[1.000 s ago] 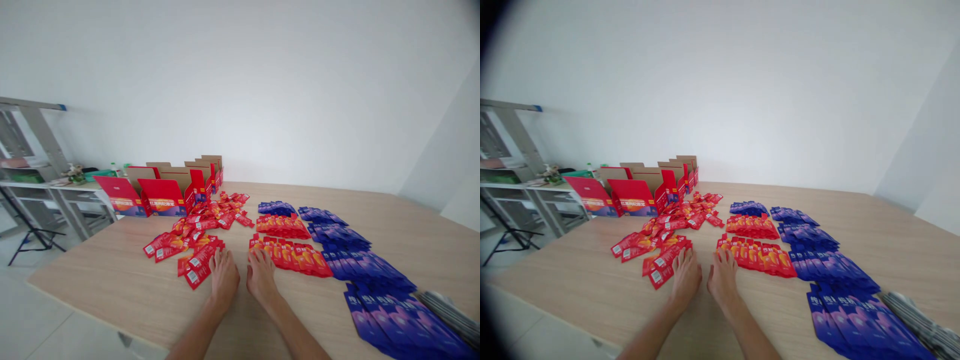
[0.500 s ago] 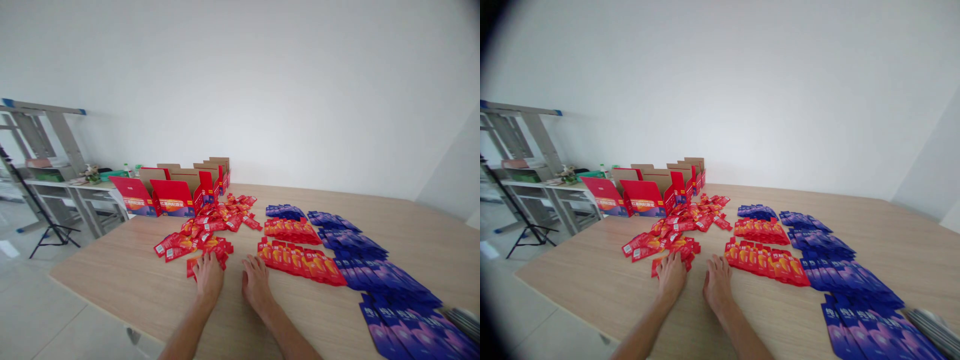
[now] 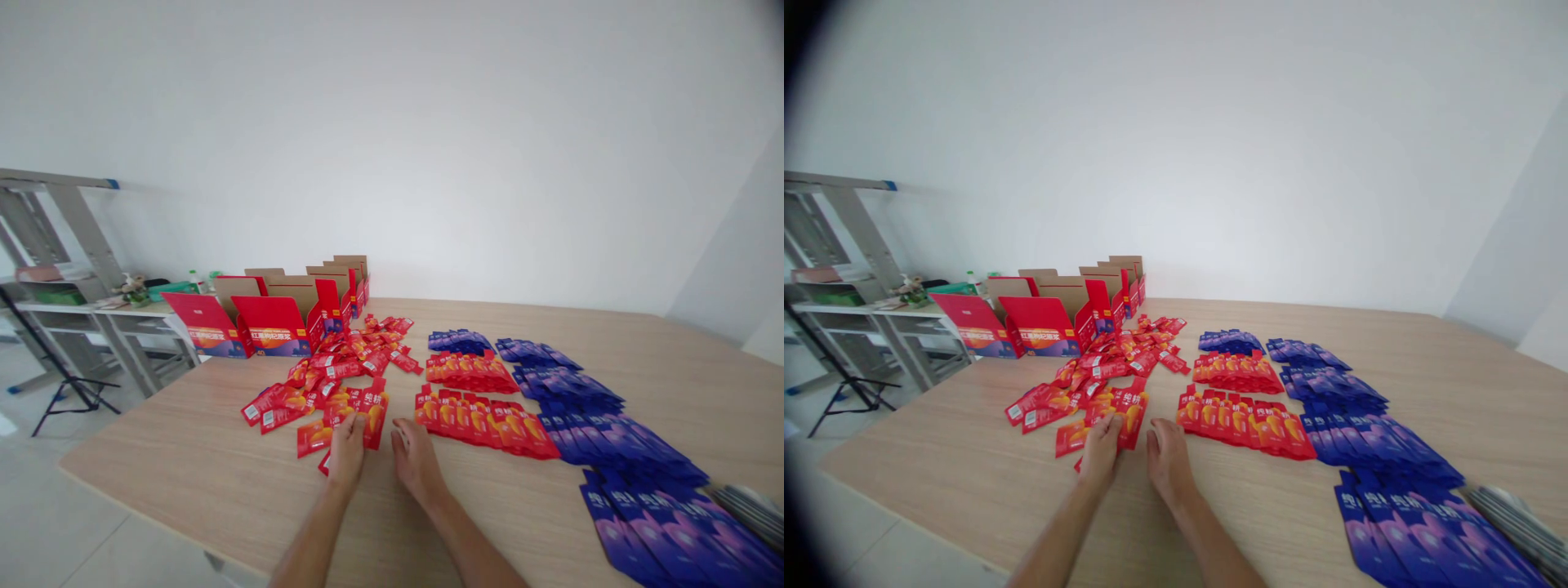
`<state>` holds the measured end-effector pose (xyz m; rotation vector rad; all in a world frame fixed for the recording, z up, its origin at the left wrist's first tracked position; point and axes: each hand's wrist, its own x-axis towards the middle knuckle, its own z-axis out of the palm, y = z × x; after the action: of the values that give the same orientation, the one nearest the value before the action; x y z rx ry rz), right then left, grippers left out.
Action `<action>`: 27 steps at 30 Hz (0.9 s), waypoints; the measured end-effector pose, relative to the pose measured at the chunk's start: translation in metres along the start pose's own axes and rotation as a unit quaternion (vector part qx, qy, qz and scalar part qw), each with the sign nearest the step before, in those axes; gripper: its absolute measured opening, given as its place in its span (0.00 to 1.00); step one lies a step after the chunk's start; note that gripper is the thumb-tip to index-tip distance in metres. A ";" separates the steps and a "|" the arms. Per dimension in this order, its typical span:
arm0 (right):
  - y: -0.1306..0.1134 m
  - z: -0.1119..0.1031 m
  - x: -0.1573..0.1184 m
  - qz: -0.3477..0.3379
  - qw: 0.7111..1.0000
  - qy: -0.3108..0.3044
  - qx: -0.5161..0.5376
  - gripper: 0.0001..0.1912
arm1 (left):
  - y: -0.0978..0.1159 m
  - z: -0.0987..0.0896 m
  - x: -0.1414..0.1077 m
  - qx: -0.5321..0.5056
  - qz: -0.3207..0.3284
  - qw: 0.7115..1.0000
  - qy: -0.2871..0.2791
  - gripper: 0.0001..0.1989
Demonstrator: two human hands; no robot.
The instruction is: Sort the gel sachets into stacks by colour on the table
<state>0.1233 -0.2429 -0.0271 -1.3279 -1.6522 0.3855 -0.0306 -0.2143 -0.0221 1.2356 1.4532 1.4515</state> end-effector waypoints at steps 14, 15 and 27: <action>0.002 -0.034 -0.006 0.164 0.979 -0.092 0.084 0.12 | 0.024 0.034 -0.011 -0.243 -0.121 0.955 -0.123 0.18; 0.003 -0.036 -0.008 0.168 0.978 -0.097 0.072 0.11 | 0.029 0.035 -0.009 -0.235 -0.119 0.957 -0.122 0.19; 0.005 -0.056 -0.030 0.195 0.976 -0.084 0.047 0.08 | 0.029 0.067 -0.016 -0.128 -0.119 0.980 -0.097 0.19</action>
<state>0.1700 -0.2842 -0.0165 -1.5841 -1.4814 0.8184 0.0416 -0.2129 -0.0020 0.9789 1.1943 1.2723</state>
